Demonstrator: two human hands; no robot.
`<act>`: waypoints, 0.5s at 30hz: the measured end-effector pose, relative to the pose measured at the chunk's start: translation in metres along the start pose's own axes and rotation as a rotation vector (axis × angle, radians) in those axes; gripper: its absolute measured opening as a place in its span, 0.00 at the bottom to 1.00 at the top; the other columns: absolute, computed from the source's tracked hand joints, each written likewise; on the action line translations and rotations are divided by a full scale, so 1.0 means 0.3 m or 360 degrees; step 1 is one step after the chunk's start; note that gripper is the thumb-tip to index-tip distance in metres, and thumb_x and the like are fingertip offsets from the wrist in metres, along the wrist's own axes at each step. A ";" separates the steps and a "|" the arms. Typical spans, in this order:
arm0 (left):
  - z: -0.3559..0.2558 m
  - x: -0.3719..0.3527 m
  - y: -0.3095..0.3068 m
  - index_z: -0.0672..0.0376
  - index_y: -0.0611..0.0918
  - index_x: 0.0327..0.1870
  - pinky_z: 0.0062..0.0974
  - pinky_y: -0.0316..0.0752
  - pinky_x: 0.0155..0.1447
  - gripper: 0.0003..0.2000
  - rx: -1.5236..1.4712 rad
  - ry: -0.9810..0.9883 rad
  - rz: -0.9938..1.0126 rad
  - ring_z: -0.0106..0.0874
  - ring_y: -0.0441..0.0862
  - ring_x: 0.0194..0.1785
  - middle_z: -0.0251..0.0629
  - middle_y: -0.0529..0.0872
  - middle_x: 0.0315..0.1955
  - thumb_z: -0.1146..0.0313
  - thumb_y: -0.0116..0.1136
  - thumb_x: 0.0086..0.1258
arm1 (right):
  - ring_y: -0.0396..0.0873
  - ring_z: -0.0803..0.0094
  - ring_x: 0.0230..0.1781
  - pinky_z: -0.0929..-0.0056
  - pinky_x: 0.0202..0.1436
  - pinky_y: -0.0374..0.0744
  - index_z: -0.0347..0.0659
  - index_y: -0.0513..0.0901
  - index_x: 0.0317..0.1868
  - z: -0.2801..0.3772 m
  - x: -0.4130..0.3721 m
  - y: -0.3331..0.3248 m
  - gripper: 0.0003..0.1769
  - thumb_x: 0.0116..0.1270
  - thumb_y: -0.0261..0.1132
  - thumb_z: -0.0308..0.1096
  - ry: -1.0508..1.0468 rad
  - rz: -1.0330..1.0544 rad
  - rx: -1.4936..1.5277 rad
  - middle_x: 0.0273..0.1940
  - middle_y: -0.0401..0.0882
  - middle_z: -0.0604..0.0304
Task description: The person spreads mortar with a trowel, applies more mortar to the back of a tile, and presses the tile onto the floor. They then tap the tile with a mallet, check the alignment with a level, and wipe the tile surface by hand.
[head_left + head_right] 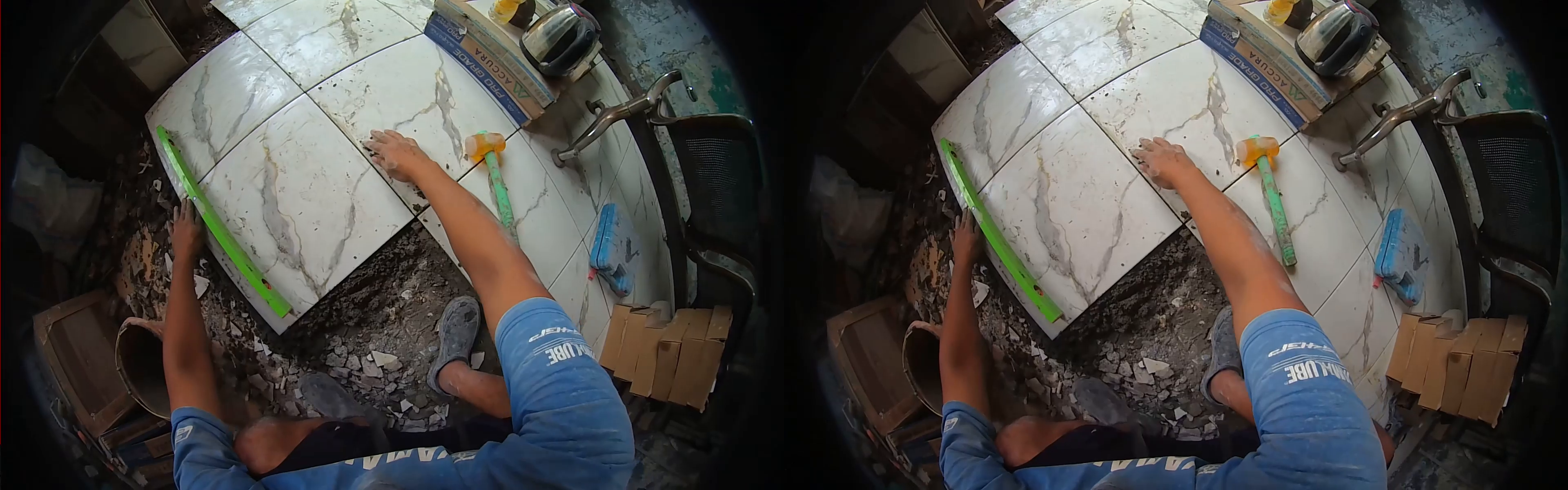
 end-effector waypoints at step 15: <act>0.020 -0.052 0.077 0.59 0.64 0.73 0.46 0.48 0.77 0.28 -0.0372 0.0026 -0.0246 0.45 0.55 0.77 0.43 0.61 0.74 0.53 0.42 0.76 | 0.69 0.51 0.66 0.59 0.69 0.68 0.34 0.76 0.58 0.030 -0.529 -0.032 0.23 0.70 0.57 0.42 0.0008 -0.0130 0.0057 0.62 0.73 0.45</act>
Point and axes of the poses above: each hand's wrist, its own x-axis towards the middle knuckle, its own y-axis out of the palm, z = x × y, the point moved 3 cm from there along x, towards the middle knuckle
